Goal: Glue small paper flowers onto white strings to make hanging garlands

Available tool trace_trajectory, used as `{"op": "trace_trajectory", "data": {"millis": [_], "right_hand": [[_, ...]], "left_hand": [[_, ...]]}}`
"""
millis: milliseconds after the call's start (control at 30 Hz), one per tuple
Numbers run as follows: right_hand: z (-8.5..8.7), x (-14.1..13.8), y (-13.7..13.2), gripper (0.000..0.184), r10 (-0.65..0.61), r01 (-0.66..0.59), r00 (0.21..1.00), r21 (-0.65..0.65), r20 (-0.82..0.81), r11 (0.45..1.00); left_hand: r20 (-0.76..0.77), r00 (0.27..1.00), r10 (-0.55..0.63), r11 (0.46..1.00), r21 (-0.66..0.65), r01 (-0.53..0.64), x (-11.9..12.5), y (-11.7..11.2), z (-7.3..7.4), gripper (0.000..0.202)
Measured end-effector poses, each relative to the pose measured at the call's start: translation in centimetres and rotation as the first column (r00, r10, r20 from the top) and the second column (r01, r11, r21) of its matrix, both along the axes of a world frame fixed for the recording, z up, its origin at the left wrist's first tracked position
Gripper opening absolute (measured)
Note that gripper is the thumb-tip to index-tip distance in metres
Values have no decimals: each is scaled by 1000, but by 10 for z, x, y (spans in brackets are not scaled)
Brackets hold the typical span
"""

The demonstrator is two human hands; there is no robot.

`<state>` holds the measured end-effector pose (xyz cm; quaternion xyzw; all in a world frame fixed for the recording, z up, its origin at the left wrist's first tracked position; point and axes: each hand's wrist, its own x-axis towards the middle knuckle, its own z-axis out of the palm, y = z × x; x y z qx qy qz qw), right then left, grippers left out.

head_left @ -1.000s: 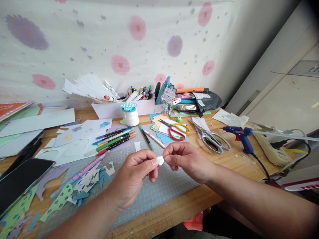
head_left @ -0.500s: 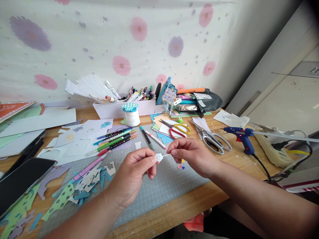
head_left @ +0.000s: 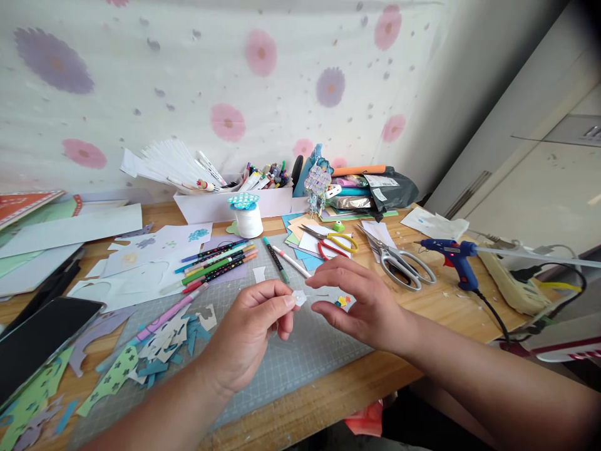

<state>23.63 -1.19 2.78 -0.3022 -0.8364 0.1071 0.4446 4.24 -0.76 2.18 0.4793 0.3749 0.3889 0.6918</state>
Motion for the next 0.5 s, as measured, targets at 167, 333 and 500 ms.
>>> {"op": "trace_trajectory", "data": {"millis": [167, 333, 500], "right_hand": [[-6, -7, 1, 22, -43, 41, 999, 123, 7, 991], [-5, -11, 1, 12, -106, 102, 994, 208, 8, 973], [0, -10, -2, 9, -107, 97, 994, 265, 23, 959]], "left_hand": [[36, 999, -16, 999, -43, 17, 0, 0, 0, 16], [69, 997, -27, 997, -74, 32, 2, 0, 1, 15], [117, 991, -62, 992, -100, 73, 1, -2, 3, 14]]}}
